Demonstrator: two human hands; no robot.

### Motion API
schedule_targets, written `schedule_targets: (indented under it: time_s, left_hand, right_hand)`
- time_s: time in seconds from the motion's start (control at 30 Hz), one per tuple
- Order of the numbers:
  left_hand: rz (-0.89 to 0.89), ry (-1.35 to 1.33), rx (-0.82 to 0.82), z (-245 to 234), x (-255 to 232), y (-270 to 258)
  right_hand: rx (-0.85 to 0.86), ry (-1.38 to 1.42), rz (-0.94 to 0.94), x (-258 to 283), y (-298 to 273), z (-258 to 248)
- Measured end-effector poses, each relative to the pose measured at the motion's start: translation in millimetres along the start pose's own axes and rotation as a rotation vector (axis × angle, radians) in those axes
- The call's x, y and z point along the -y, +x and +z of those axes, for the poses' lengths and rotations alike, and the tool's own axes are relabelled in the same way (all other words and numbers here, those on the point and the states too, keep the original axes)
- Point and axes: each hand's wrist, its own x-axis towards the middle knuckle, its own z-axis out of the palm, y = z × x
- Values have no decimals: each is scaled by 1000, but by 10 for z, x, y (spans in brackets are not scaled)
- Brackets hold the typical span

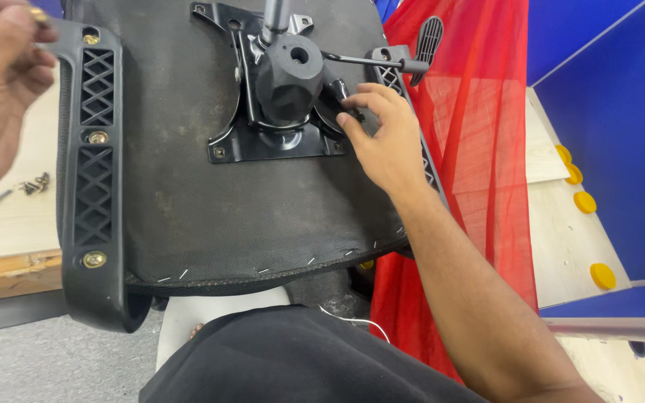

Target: The person uses a screwdriver to tighten screws on the underside of an overturned chair, securing the central metal base to the seat. The person works on multiple screw locations around the base.

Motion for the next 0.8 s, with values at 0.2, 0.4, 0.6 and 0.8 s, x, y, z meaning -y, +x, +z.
schedule_targets:
  time_s: [0.2, 0.4, 0.6, 0.8]
  left_hand:
    - [-338, -130, 285, 1070, -103, -177]
    - [-408, -628, 336, 1565, -112, -313]
    - [-264, -603, 347, 1574, -150, -164]
    - [-423, -448, 354, 2040, 42, -548]
  right_hand:
    - [206, 726, 201, 261, 60, -98]
    - [168, 858, 142, 480, 40, -294]
    - [157, 998, -82, 421, 96, -461]
    - [233, 1023, 171, 205, -61, -439]
